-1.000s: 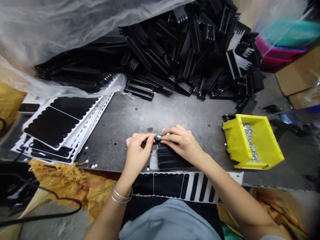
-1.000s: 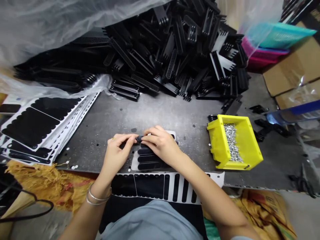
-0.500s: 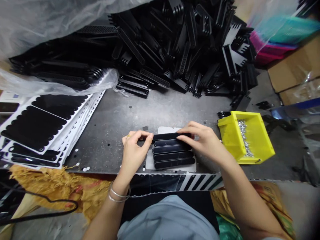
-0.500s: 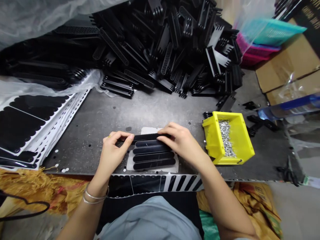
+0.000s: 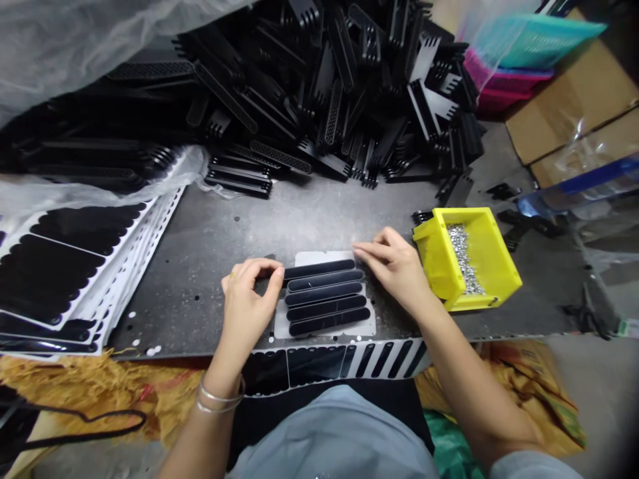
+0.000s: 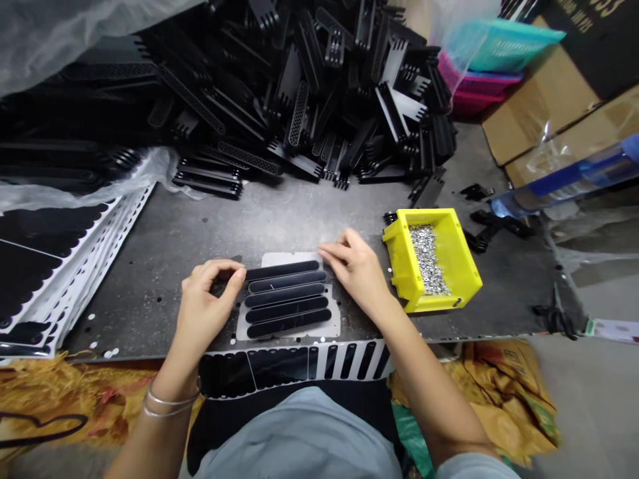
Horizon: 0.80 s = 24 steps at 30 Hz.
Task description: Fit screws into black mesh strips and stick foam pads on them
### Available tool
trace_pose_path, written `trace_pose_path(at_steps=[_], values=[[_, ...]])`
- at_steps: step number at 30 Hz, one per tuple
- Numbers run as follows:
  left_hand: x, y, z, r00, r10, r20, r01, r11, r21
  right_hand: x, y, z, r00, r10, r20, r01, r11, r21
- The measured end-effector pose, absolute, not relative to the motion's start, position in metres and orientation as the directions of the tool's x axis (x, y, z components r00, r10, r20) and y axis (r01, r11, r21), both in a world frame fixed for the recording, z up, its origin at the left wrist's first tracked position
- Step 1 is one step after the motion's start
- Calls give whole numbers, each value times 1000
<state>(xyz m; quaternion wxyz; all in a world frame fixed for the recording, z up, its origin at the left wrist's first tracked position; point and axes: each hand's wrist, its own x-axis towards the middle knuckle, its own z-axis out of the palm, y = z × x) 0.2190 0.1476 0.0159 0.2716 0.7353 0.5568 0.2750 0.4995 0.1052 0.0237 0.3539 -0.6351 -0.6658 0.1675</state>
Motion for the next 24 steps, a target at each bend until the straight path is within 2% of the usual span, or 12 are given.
trace_pose_path(at_steps=[2, 4, 7, 10, 13, 14, 16, 19, 21, 24], values=[[225, 143, 22, 396, 906, 150, 666, -396, 633, 505, 86, 30, 188, 949, 254, 729, 39, -683], [232, 139, 25, 597, 791, 136, 610, -557, 564, 508, 61, 36, 252, 941, 225, 703, -18, -711], [242, 135, 23, 709, 701, 76, 578, -640, 506, 507, 26, 34, 216, 969, 116, 646, -53, -761], [256, 123, 18, 650, 752, 107, 566, -574, 592, 499, 10, 25, 77, 997, 29, 573, -21, -819], [273, 102, 12, 569, 796, 207, 390, -483, 784, 483, 21, 28, -98, 988, 122, 454, 154, -878], [277, 96, 9, 572, 789, 225, 338, -477, 812, 476, 30, 32, -141, 977, 159, 429, 205, -880], [276, 90, 3, 611, 766, 200, 360, -493, 792, 460, 51, 44, -209, 959, 191, 490, 271, -829], [243, 94, 0, 604, 795, 54, 574, -482, 662, 437, 78, 52, -339, 932, 128, 724, 346, -596], [212, 99, 3, 550, 835, -25, 671, -424, 608, 431, 87, 48, -431, 901, 45, 794, 402, -457], [184, 100, 9, 524, 848, -83, 718, -386, 579, 440, 80, 36, -434, 901, -20, 822, 387, -418]])
